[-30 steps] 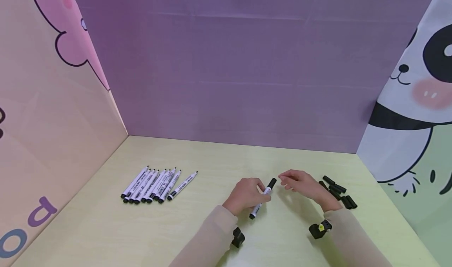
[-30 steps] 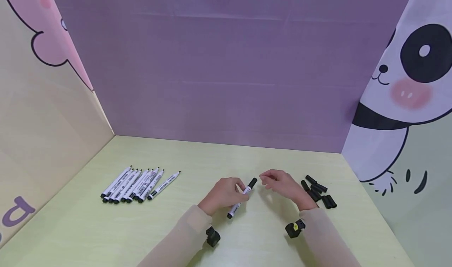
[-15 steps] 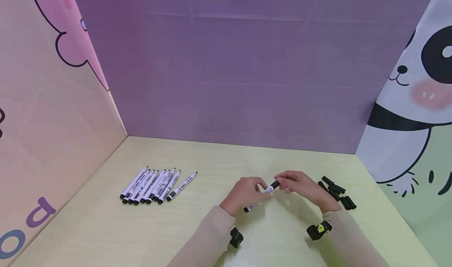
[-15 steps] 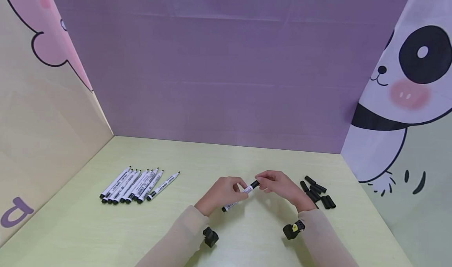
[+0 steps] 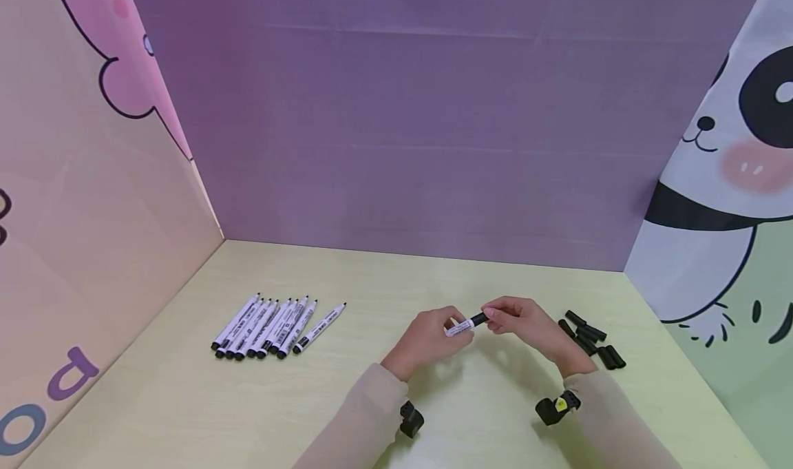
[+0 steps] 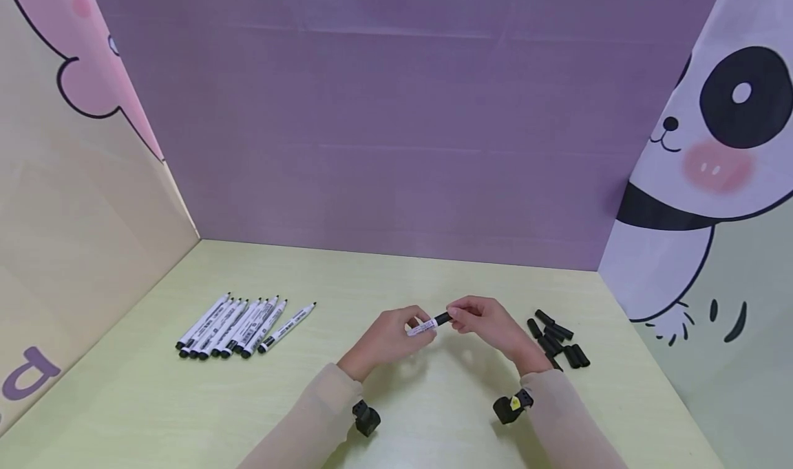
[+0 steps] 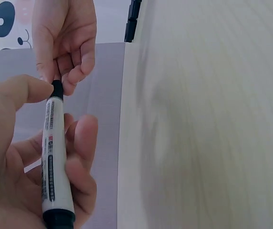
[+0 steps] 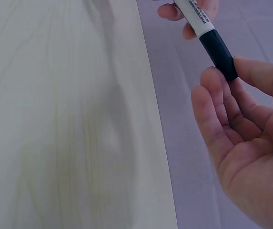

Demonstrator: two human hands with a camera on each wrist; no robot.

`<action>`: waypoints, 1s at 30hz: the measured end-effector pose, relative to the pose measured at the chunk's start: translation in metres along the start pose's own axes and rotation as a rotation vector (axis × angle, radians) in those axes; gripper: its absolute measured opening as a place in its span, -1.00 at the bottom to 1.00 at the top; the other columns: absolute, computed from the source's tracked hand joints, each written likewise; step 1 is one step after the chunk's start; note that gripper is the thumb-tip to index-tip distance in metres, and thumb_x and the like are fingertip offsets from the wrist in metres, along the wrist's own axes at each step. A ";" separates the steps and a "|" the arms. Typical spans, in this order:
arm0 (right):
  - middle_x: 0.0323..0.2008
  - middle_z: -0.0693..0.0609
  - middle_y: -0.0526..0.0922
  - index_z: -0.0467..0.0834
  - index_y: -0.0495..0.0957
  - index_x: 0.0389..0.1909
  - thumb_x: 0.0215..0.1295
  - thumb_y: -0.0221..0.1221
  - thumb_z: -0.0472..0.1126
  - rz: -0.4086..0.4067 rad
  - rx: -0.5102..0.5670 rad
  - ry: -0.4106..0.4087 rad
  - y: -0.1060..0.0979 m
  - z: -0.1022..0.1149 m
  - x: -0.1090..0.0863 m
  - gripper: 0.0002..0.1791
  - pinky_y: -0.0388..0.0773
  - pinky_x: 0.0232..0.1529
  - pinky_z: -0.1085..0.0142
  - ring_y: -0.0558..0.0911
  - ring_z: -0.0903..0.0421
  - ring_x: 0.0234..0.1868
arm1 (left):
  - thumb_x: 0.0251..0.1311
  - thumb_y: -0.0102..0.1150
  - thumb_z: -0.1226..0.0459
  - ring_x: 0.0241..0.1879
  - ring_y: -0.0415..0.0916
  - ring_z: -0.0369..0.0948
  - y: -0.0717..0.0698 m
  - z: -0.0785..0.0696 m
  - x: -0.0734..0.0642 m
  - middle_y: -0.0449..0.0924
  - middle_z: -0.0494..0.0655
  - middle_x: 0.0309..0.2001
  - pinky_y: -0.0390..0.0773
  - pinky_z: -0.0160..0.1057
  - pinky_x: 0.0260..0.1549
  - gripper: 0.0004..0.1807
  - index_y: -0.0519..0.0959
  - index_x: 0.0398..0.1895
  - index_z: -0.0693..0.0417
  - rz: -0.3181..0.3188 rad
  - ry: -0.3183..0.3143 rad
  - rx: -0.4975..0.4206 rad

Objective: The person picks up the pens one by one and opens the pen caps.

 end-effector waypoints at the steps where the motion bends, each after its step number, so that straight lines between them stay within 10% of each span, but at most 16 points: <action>1: -0.12 -0.36 0.64 -0.36 0.57 0.04 0.48 0.17 -0.10 -0.005 0.001 -0.003 0.001 0.001 0.000 -0.62 0.61 -0.05 0.28 0.62 -0.33 -0.05 | 0.23 0.27 0.08 -0.55 0.42 -0.31 -0.001 0.000 0.000 0.56 -0.26 -0.46 0.41 -0.31 -0.52 -0.86 0.63 -0.25 -0.10 -0.003 -0.001 -0.004; 30: -0.07 -0.21 0.65 -0.30 0.57 0.09 0.46 0.20 -0.12 -0.031 0.034 -0.045 0.013 0.016 -0.005 -0.64 0.55 0.04 0.28 0.62 -0.25 -0.01 | 0.31 0.25 -0.05 -0.48 0.46 -0.33 -0.015 0.001 -0.002 0.59 -0.39 -0.44 0.46 -0.30 -0.46 -0.83 0.71 -0.26 -0.27 -0.091 0.051 -0.007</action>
Point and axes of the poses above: each hand's wrist, its own x-axis towards the middle knuckle, its own y-axis out of the palm, z = x × y, the point moved 6 cm from there along x, towards the middle knuckle
